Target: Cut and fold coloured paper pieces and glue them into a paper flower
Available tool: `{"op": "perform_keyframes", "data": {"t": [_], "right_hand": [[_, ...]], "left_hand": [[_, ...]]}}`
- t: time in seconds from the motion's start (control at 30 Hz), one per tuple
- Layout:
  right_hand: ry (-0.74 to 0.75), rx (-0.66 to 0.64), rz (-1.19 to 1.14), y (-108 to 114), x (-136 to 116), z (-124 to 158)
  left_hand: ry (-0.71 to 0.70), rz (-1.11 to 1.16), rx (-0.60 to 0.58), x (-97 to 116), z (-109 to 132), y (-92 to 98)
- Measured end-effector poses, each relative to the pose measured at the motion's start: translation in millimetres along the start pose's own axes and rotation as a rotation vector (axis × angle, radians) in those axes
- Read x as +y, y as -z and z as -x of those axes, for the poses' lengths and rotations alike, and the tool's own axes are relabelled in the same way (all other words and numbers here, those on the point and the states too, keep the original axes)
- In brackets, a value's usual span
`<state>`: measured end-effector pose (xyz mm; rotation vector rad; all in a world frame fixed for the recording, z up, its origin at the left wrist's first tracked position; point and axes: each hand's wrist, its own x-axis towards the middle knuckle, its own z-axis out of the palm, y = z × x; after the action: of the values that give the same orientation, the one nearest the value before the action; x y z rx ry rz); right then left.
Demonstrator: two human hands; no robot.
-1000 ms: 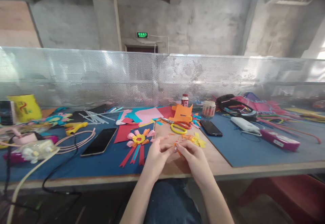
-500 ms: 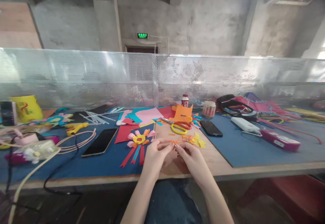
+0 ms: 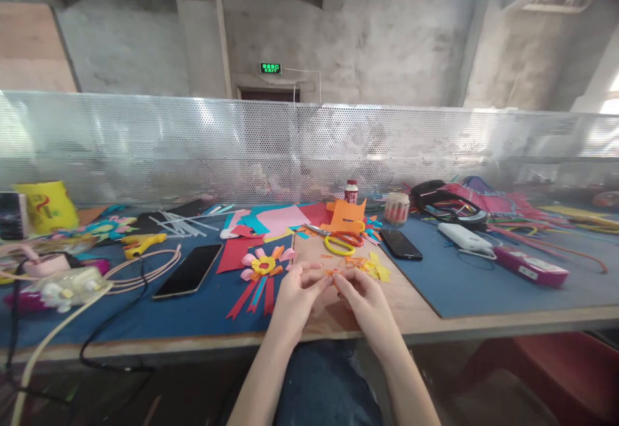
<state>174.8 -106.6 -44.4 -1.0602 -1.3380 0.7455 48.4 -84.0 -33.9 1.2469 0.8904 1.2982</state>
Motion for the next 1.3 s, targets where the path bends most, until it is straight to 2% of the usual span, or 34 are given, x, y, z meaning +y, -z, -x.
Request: {"op": "perform_keyframes", "data": {"t": [0.3,0.47,0.67,0.9,1.0,1.17,1.3], "right_hand": [[0.067,0.033,0.051,0.7,-1.9,-0.4],[0.058,0.036,0.035,0.0,-1.7,-1.7],[-0.030,0.030,0.022,-1.0,-1.7,-2.2],[0.070,-0.066,0.134,1.7,-0.1,-0.2],[0.134,0.024,0.170,-0.1,2.5,2.3],[0.390,0.357,0.379,-9.6,10.4,8.6],[0.585,0.381,0.479,-14.0,18.0,11.2]], "left_hand": [[-0.024,-0.046,-0.055,-4.2,-0.4,0.4],[-0.018,-0.033,-0.083,-3.2,0.4,-0.6],[-0.064,0.033,0.061,0.4,-0.5,-2.8],[-0.049,0.033,0.121,4.2,0.0,-3.7],[-0.026,-0.008,0.079,1.2,-0.5,-1.9],[-0.018,-0.099,-0.077,-4.6,-2.6,-0.5],[-0.002,-0.047,-0.091,-5.7,-3.6,-1.2]]}}
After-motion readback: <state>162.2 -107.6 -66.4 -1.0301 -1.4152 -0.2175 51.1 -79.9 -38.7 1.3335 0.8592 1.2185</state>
